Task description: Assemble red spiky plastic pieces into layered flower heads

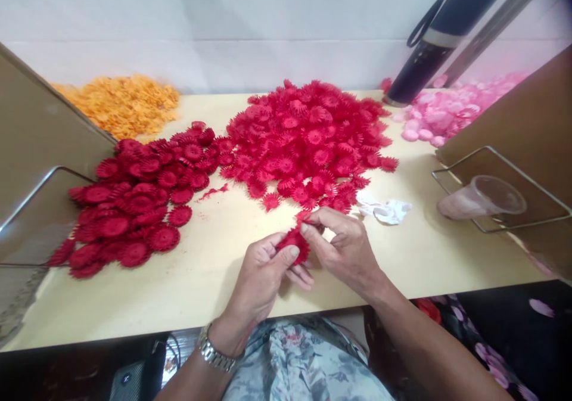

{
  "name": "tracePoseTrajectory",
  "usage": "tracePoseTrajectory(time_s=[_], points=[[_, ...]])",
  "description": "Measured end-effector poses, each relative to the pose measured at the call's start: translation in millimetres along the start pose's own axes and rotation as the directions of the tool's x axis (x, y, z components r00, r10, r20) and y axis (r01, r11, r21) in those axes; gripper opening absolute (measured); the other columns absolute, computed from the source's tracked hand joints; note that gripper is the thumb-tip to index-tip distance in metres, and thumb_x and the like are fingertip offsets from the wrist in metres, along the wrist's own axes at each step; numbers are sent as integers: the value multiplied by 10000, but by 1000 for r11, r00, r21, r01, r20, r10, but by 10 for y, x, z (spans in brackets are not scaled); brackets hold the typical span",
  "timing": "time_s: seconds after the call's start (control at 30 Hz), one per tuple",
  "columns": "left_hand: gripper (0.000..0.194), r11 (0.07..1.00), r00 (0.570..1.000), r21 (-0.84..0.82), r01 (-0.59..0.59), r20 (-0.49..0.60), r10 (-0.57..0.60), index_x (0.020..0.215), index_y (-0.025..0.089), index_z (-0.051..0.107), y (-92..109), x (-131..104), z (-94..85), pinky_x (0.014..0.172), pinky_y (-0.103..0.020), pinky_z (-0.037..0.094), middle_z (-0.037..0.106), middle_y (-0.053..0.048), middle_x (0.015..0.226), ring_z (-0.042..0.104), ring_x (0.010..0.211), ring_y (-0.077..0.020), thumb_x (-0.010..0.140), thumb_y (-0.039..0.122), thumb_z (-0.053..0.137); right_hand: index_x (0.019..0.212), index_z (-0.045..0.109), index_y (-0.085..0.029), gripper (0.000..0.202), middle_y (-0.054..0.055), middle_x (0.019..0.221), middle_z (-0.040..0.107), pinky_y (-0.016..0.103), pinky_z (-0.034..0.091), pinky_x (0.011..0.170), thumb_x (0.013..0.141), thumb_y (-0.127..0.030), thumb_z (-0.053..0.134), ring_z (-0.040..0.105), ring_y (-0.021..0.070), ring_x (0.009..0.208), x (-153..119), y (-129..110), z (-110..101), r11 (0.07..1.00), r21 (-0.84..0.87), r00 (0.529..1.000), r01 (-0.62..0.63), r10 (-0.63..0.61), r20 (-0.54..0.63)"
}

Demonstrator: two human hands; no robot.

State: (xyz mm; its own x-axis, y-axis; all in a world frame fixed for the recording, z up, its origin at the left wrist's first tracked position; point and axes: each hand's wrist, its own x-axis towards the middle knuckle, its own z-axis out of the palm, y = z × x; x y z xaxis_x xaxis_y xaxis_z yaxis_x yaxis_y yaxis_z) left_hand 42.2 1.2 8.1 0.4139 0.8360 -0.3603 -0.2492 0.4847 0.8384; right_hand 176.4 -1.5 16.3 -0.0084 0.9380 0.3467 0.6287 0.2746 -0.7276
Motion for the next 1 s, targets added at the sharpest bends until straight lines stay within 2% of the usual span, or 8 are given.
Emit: tracePoseTrajectory(time_s=[0.2, 0.37, 0.43, 0.53, 0.63, 0.73, 0.83, 1.0], points=[[187, 999, 994, 7, 53, -92, -52, 733, 114, 566, 16, -20, -10, 301, -181, 424, 642, -18, 510, 534, 307, -107, 683, 262, 670, 699, 609, -157, 193, 14, 579, 545, 245, 381, 531, 825, -172, 463, 506, 138, 547, 196, 219, -125, 940, -340, 990, 4, -51, -129], [281, 997, 990, 47, 56, -129, -50, 587, 146, 511, 16, -40, -40, 245, -137, 306, 540, 34, 396, 427, 239, -60, 691, 362, 658, 1153, 563, -148, 334, 122, 917, 609, 364, 441, 730, 844, -249, 487, 560, 250, 828, 274, 401, -231, 815, -580, 990, 3, -83, -111], [321, 995, 984, 88, 49, -176, -33, 566, 155, 496, 18, -36, -61, 238, -121, 267, 494, 57, 369, 366, 232, -33, 697, 402, 652, 1132, 581, -164, 311, 112, 936, 604, 356, 451, 739, 856, -277, 491, 565, 227, 815, 254, 343, -244, 889, -456, 990, 31, -89, -107], [366, 985, 976, 171, 24, -219, 14, 554, 158, 497, 19, -16, -84, 247, -108, 248, 442, 73, 364, 351, 263, -24, 699, 460, 644, 990, 631, -183, 225, 44, 809, 608, 272, 460, 636, 850, -330, 535, 558, 148, 687, 202, 162, -225, 995, -65, 993, 77, -70, 96], [397, 977, 980, 211, 15, -199, 28, 549, 153, 520, 12, -2, -78, 246, -108, 241, 417, 73, 364, 381, 281, -32, 700, 506, 626, 868, 629, -163, 171, 7, 735, 591, 221, 442, 575, 819, -321, 587, 536, 107, 632, 163, 2, -166, 976, 216, 936, 29, -103, 337], [422, 987, 988, 147, 60, -149, -38, 561, 161, 505, -13, -19, -64, 236, -121, 256, 445, 64, 345, 374, 242, -42, 720, 545, 581, 752, 605, -150, 137, -10, 671, 559, 204, 420, 546, 834, -252, 563, 515, 89, 595, 151, -48, -108, 948, 319, 904, 8, -143, 402], [434, 993, 992, 72, 95, -88, -89, 585, 163, 491, -40, -57, -78, 239, -133, 286, 504, 39, 348, 394, 217, -58, 740, 566, 545, 716, 591, -153, 135, -11, 645, 556, 206, 412, 546, 836, -191, 541, 516, 93, 588, 168, 6, -84, 954, 293, 923, 62, -166, 346], [406, 995, 994, 28, 92, -53, -90, 580, 142, 496, -2, -97, -127, 271, -163, 369, 583, -5, 445, 504, 281, -96, 743, 503, 588, 845, 621, -159, 165, 42, 724, 579, 282, 451, 621, 857, -159, 456, 544, 155, 673, 286, 278, -129, 980, -150, 989, 130, -139, -51]])
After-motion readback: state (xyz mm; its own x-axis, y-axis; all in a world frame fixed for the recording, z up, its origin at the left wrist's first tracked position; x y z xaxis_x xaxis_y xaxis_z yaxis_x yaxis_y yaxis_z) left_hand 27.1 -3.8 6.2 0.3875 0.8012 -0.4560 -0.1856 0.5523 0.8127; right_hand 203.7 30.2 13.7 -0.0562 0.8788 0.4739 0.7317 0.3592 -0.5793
